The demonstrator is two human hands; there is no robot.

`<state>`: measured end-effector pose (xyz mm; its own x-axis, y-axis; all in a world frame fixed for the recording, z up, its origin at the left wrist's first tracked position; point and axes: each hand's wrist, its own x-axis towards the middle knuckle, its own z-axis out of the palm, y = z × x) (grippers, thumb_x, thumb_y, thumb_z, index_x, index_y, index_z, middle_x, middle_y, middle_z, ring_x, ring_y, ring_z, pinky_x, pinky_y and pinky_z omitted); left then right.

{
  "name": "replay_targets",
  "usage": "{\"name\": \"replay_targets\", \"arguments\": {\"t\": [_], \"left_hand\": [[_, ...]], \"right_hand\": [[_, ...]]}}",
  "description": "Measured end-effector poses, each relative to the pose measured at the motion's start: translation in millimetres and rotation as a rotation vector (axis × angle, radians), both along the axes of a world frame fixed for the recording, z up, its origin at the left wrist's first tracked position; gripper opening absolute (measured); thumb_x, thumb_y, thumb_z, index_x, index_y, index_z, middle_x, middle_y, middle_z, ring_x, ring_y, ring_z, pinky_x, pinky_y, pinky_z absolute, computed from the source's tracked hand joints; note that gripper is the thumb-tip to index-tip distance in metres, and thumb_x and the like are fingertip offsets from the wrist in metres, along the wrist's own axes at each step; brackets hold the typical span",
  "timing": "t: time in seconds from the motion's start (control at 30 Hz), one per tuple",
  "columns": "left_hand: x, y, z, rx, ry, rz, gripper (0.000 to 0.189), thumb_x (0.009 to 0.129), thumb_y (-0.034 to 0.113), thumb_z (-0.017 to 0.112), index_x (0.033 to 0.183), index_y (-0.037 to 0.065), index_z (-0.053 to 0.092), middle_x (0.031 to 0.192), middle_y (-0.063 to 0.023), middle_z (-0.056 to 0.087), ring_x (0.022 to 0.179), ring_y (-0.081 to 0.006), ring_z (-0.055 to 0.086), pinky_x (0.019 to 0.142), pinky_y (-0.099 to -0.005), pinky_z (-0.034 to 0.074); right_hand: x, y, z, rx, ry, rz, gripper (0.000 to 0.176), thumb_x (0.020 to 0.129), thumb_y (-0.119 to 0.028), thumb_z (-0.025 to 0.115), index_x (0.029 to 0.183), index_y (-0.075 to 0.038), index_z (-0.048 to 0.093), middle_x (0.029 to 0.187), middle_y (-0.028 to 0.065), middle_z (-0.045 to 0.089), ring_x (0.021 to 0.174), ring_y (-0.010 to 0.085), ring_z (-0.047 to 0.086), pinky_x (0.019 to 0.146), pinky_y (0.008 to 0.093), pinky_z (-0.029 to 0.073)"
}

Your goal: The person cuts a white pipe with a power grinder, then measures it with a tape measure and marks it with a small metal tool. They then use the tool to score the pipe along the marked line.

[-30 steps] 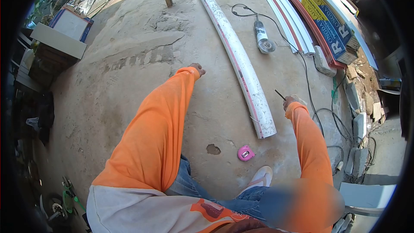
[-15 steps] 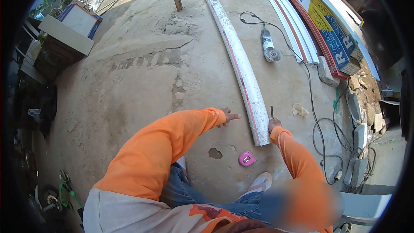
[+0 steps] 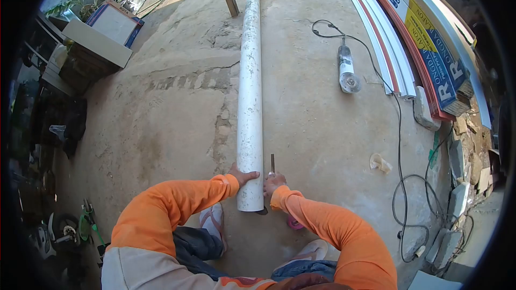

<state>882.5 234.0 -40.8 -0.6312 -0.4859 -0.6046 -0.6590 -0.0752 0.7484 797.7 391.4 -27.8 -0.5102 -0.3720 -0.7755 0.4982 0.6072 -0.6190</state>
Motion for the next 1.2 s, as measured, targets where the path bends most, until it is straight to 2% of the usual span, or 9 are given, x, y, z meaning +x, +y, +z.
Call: {"name": "replay_targets", "arguments": {"t": [0.07,0.23,0.3,0.5,0.7,0.83,0.97,1.07,1.2], "left_hand": [[15.5,-21.0,51.3,0.013,0.052,-0.068,0.082,0.058,0.029,0.083,0.12,-0.003,0.04,0.107,-0.0164,0.058,0.095,-0.0269,0.059,0.081,-0.0376,0.05],[57.3,-66.7,104.1,0.157,0.042,-0.061,0.071,0.069,0.03,0.076,0.124,0.002,0.041,0.109,-0.0145,0.057,0.099,-0.0235,0.056,0.084,-0.0372,0.048],[69.2,-65.3,123.6,0.016,-0.368,-0.17,0.073,0.072,0.032,0.073,0.127,0.002,0.037,0.113,-0.0155,0.055,0.101,-0.0244,0.055,0.084,-0.0367,0.047],[126.1,14.4,117.3,-0.133,-0.231,0.23,0.085,0.071,0.043,0.072,0.131,-0.001,0.031,0.113,-0.017,0.053,0.097,-0.0232,0.055,0.079,-0.0353,0.048],[65.1,98.4,71.6,-0.367,-0.101,0.156,0.094,0.063,0.04,0.077,0.131,-0.001,0.028,0.12,-0.0197,0.048,0.11,-0.0295,0.049,0.093,-0.0387,0.041],[38.2,102.5,84.9,-0.306,-0.307,0.175,0.1,0.051,0.033,0.083,0.127,-0.001,0.027,0.12,-0.0195,0.047,0.112,-0.0302,0.048,0.094,-0.0368,0.041],[31.4,113.3,70.3,-0.193,-0.317,0.154,0.102,0.05,0.039,0.083,0.126,-0.002,0.028,0.118,-0.0205,0.049,0.109,-0.0315,0.05,0.093,-0.0369,0.042],[29.1,119.1,79.0,-0.249,-0.38,0.124,0.103,0.05,0.043,0.083,0.125,-0.002,0.029,0.117,-0.0216,0.05,0.109,-0.0314,0.051,0.092,-0.0369,0.043],[64.7,93.0,77.0,-0.234,-0.196,0.118,0.098,0.054,0.044,0.082,0.126,0.0,0.033,0.114,-0.0188,0.053,0.107,-0.0297,0.053,0.091,-0.036,0.044]], "right_hand": [[4.2,-21.0,18.2,-0.082,-0.237,-0.037,0.025,0.094,-0.024,0.036,0.102,-0.003,0.048,0.084,0.016,0.06,0.074,0.0276,0.062,0.054,0.0382,0.05],[43.4,-39.1,-6.8,-0.316,0.263,0.458,0.024,0.09,-0.026,0.043,0.099,-0.004,0.047,0.089,0.0193,0.061,0.08,0.0358,0.06,0.07,0.0468,0.045],[22.2,-14.0,33.0,-0.259,0.214,0.618,0.026,0.087,-0.026,0.046,0.104,-0.006,0.048,0.102,0.0212,0.056,0.094,0.0406,0.055,0.081,0.047,0.044],[-9.8,91.2,38.2,-0.259,0.465,1.146,0.039,0.085,-0.034,0.052,0.11,-0.005,0.046,0.117,0.0199,0.047,0.093,0.0389,0.057,0.079,0.0452,0.046],[28.2,147.4,59.3,-0.38,0.547,1.707,0.046,0.083,-0.03,0.054,0.121,-0.005,0.043,0.128,0.0248,0.038,0.083,0.0384,0.061,0.069,0.0444,0.051],[32.5,168.8,46.5,-0.241,0.765,1.51,0.056,0.073,-0.021,0.061,0.124,-0.01,0.04,0.123,0.0268,0.039,0.082,0.0382,0.062,0.065,0.045,0.052],[6.1,172.0,64.7,0.03,0.861,1.406,0.045,0.08,-0.018,0.054,0.123,-0.01,0.04,0.123,0.0274,0.04,0.08,0.0371,0.063,0.066,0.0431,0.052],[5.1,174.6,59.2,0.007,0.863,1.489,0.057,0.074,-0.023,0.065,0.122,-0.01,0.038,0.118,0.0232,0.044,0.082,0.0369,0.063,0.067,0.0422,0.052],[7.6,166.0,95.7,0.402,0.815,1.237,0.064,0.067,-0.035,0.073,0.115,-0.009,0.04,0.11,0.0161,0.048,0.092,0.0356,0.06,0.074,0.0428,0.051]]}}
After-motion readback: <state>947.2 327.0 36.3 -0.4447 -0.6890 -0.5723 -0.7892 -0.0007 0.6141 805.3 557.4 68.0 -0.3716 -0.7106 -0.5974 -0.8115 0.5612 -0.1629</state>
